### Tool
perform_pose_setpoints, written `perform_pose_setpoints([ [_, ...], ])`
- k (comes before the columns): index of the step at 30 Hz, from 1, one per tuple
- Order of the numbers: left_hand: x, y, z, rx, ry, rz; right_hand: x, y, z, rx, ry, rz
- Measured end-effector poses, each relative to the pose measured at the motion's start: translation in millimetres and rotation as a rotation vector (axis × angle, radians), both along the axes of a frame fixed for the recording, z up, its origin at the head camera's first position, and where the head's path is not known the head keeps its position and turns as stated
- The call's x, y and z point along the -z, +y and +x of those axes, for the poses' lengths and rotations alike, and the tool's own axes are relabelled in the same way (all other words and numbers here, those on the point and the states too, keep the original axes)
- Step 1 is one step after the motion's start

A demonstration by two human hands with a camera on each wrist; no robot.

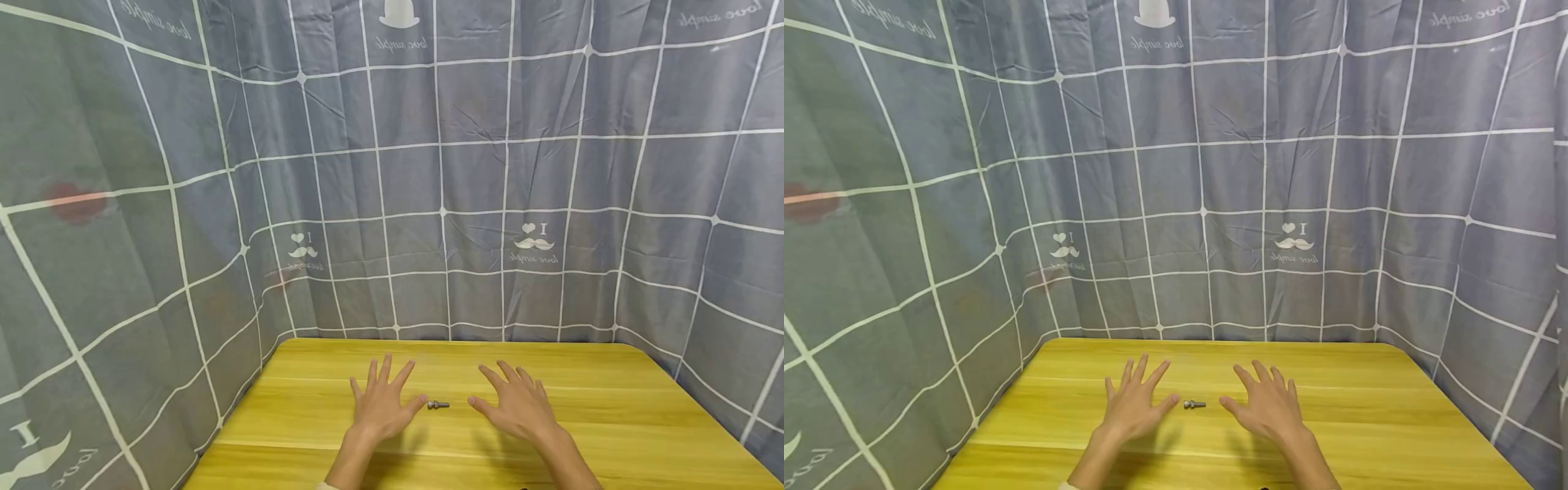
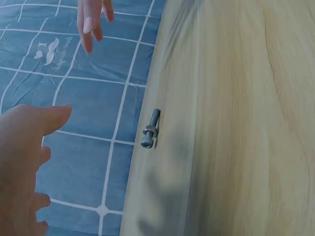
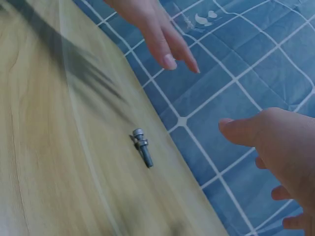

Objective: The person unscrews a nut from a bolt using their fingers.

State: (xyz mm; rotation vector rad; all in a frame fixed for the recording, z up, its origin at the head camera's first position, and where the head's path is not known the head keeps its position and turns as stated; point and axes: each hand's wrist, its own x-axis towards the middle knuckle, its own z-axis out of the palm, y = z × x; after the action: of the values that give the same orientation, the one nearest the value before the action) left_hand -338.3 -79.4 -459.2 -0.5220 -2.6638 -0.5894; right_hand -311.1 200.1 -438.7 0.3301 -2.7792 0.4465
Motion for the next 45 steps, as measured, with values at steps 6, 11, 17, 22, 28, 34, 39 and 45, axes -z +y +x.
perform_pose_setpoints([
  [6, -3.3, 8.7, -4.6, 0.045, -0.034, 0.008, 6.0, -7, -12.3, -0.034, 0.010, -0.016],
  [11, 0.2, 14.4, -7.3, 0.069, -0.054, 0.064, 15.6, -17, -21.5, -0.062, 0.025, -0.053],
  [17, 12.1, 19.2, -14.0, 0.076, -0.102, 0.138, 33.5, -31, -29.4, -0.119, 0.046, -0.122],
  [22, 19.5, 23.6, -25.2, 0.083, -0.110, 0.185, 43.9, -39, -38.7, -0.172, 0.090, -0.209],
  [28, 28.0, 24.5, -34.1, 0.109, -0.159, 0.243, 52.4, -46, -49.0, -0.224, 0.073, -0.278],
  [34, 34.3, 23.7, -33.6, 0.101, -0.180, 0.275, 61.3, -51, -51.4, -0.229, 0.000, -0.311],
  [39, 36.1, 25.1, -36.1, 0.086, -0.187, 0.307, 68.7, -52, -55.6, -0.219, -0.020, -0.331],
  [45, 39.1, 28.5, -40.9, 0.085, -0.200, 0.321, 76.3, -52, -59.0, -0.192, -0.031, -0.351],
])
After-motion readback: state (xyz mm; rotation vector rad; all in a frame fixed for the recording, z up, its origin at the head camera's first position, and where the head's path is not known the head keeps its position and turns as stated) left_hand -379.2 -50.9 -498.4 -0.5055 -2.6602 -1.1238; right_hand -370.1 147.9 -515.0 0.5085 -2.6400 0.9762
